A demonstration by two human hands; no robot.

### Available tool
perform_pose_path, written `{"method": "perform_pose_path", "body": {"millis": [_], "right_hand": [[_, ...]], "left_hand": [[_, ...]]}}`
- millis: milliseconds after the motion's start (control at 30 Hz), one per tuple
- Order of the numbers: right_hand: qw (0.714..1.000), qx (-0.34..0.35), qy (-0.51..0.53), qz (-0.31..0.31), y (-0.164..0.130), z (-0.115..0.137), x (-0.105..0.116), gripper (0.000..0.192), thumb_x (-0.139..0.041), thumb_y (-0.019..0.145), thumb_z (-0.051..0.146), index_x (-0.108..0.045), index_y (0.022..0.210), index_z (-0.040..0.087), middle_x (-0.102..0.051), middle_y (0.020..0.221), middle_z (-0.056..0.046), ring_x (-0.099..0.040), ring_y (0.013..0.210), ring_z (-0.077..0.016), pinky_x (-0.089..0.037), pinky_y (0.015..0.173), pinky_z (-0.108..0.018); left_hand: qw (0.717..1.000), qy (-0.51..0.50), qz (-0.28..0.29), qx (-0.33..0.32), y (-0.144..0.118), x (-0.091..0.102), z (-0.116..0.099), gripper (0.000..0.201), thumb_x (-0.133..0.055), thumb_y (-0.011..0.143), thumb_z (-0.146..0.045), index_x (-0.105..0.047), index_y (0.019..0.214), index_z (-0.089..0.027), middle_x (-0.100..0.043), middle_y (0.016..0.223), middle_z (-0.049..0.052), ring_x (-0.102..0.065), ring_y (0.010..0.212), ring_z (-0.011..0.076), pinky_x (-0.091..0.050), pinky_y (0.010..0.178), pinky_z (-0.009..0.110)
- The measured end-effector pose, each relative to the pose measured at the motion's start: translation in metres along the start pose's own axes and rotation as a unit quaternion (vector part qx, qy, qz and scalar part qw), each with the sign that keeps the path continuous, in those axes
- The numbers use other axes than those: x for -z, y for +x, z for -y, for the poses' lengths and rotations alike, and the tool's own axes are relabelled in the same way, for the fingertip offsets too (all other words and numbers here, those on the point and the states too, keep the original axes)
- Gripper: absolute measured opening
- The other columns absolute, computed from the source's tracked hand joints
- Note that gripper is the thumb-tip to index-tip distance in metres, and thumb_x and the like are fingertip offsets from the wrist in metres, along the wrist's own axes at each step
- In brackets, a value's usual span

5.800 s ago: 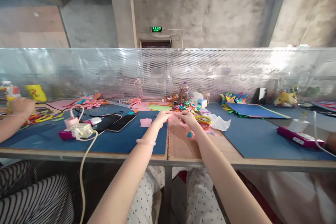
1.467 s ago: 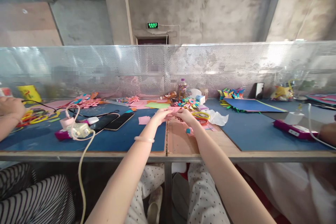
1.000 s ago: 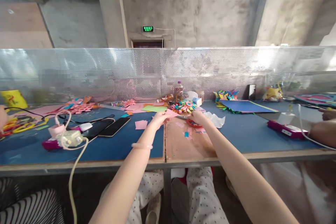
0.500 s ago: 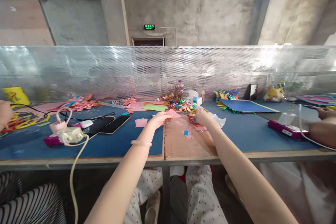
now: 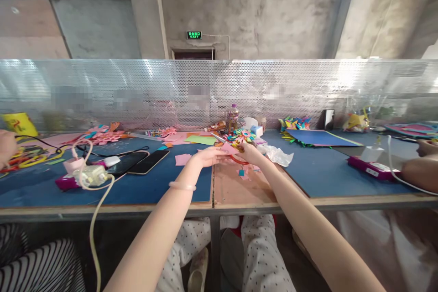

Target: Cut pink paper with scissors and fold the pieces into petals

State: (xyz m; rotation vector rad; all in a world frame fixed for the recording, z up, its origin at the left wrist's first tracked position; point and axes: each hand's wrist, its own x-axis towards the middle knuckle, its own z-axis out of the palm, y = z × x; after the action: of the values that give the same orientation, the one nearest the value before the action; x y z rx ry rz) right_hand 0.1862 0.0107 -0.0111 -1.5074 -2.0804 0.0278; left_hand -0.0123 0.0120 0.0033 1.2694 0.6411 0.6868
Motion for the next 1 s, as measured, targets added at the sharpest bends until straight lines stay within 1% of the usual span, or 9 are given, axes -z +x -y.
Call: {"method": "perform_pose_path", "body": {"millis": [133, 233, 300, 400, 500, 600, 700, 867, 1000], "right_hand": [[0.999, 0.019, 0.020, 0.016, 0.003, -0.005, -0.005, 0.027, -0.056, 0.077, 0.029, -0.062, 0.100, 0.015, -0.068, 0.091, -0.008, -0.061, 0.079, -0.0192, -0.041, 0.065, -0.023], [1.000, -0.005, 0.010, -0.005, 0.005, -0.007, -0.010, 0.032, -0.062, 0.072, 0.028, -0.061, 0.101, 0.014, -0.067, 0.096, -0.010, -0.060, 0.088, -0.0214, -0.042, 0.069, -0.024], [0.999, -0.014, 0.005, -0.029, 0.004, -0.003, -0.012, 0.038, -0.062, 0.072, 0.034, -0.058, 0.103, 0.013, -0.066, 0.098, -0.011, -0.060, 0.090, -0.0219, -0.042, 0.070, -0.024], [0.999, -0.003, -0.029, -0.034, 0.000, 0.005, -0.009, 0.040, -0.060, 0.073, 0.042, -0.058, 0.101, 0.013, -0.066, 0.094, -0.012, -0.061, 0.086, -0.0228, -0.042, 0.068, -0.026], [0.997, 0.011, -0.069, -0.027, -0.003, 0.011, -0.004, 0.041, -0.058, 0.072, 0.048, -0.060, 0.097, 0.015, -0.067, 0.091, -0.011, -0.061, 0.084, -0.0239, -0.040, 0.066, -0.026], [0.994, -0.008, -0.102, -0.027, -0.005, 0.010, -0.001, 0.050, -0.053, 0.072, 0.058, -0.059, 0.096, 0.015, -0.067, 0.088, -0.012, -0.061, 0.082, -0.0256, -0.040, 0.065, -0.027], [0.993, -0.006, -0.113, -0.036, -0.006, 0.006, -0.002, 0.061, -0.052, 0.069, 0.063, -0.057, 0.101, 0.012, -0.065, 0.093, -0.015, -0.059, 0.089, -0.0277, -0.040, 0.071, -0.029], [0.993, 0.064, -0.085, -0.051, -0.007, -0.001, 0.000, 0.064, -0.057, 0.069, 0.056, -0.050, 0.114, 0.011, -0.059, 0.110, -0.014, -0.051, 0.104, -0.0279, -0.034, 0.088, -0.033], [0.993, 0.055, -0.105, -0.012, -0.007, 0.002, 0.000, 0.062, -0.060, 0.068, 0.049, -0.049, 0.115, 0.010, -0.057, 0.113, -0.016, -0.050, 0.105, -0.0284, -0.035, 0.088, -0.034]], "left_hand": [[0.999, -0.010, 0.041, -0.023, 0.002, -0.004, 0.003, 0.024, -0.070, 0.067, -0.012, -0.063, 0.089, -0.012, -0.068, 0.092, 0.012, -0.064, 0.088, 0.0199, -0.045, 0.086, 0.035], [0.999, 0.012, 0.033, -0.036, 0.006, -0.004, 0.006, 0.019, -0.069, 0.068, -0.012, -0.064, 0.086, -0.012, -0.068, 0.085, 0.009, -0.064, 0.074, 0.0144, -0.046, 0.077, 0.029], [0.998, 0.023, 0.020, -0.050, 0.008, -0.002, 0.007, 0.019, -0.068, 0.068, -0.013, -0.065, 0.087, -0.012, -0.068, 0.084, 0.008, -0.061, 0.065, 0.0107, -0.046, 0.070, 0.026], [0.998, 0.038, 0.007, -0.050, 0.010, 0.001, 0.008, 0.021, -0.068, 0.068, -0.015, -0.065, 0.089, -0.012, -0.068, 0.087, 0.009, -0.057, 0.059, 0.0084, -0.043, 0.061, 0.023], [0.998, 0.045, 0.014, -0.043, 0.009, 0.001, 0.007, 0.022, -0.069, 0.068, -0.016, -0.065, 0.088, -0.012, -0.067, 0.086, 0.010, -0.058, 0.063, 0.0103, -0.042, 0.059, 0.023], [0.998, 0.047, 0.030, -0.041, 0.005, -0.002, 0.005, 0.021, -0.070, 0.067, -0.016, -0.064, 0.088, -0.013, -0.066, 0.087, 0.009, -0.059, 0.066, 0.0117, -0.041, 0.058, 0.023], [0.997, 0.060, 0.028, -0.030, 0.001, -0.005, 0.002, 0.020, -0.069, 0.068, -0.016, -0.064, 0.087, -0.014, -0.066, 0.088, 0.008, -0.058, 0.066, 0.0104, -0.040, 0.056, 0.021], [0.996, 0.072, 0.036, -0.023, -0.001, -0.005, 0.000, 0.021, -0.068, 0.070, -0.018, -0.064, 0.090, -0.014, -0.066, 0.089, 0.009, -0.059, 0.069, 0.0105, -0.041, 0.056, 0.020], [0.995, 0.084, 0.051, -0.005, 0.001, -0.005, 0.004, 0.020, -0.070, 0.068, -0.017, -0.065, 0.087, -0.013, -0.067, 0.093, 0.011, -0.061, 0.072, 0.0123, -0.046, 0.062, 0.022]]}}
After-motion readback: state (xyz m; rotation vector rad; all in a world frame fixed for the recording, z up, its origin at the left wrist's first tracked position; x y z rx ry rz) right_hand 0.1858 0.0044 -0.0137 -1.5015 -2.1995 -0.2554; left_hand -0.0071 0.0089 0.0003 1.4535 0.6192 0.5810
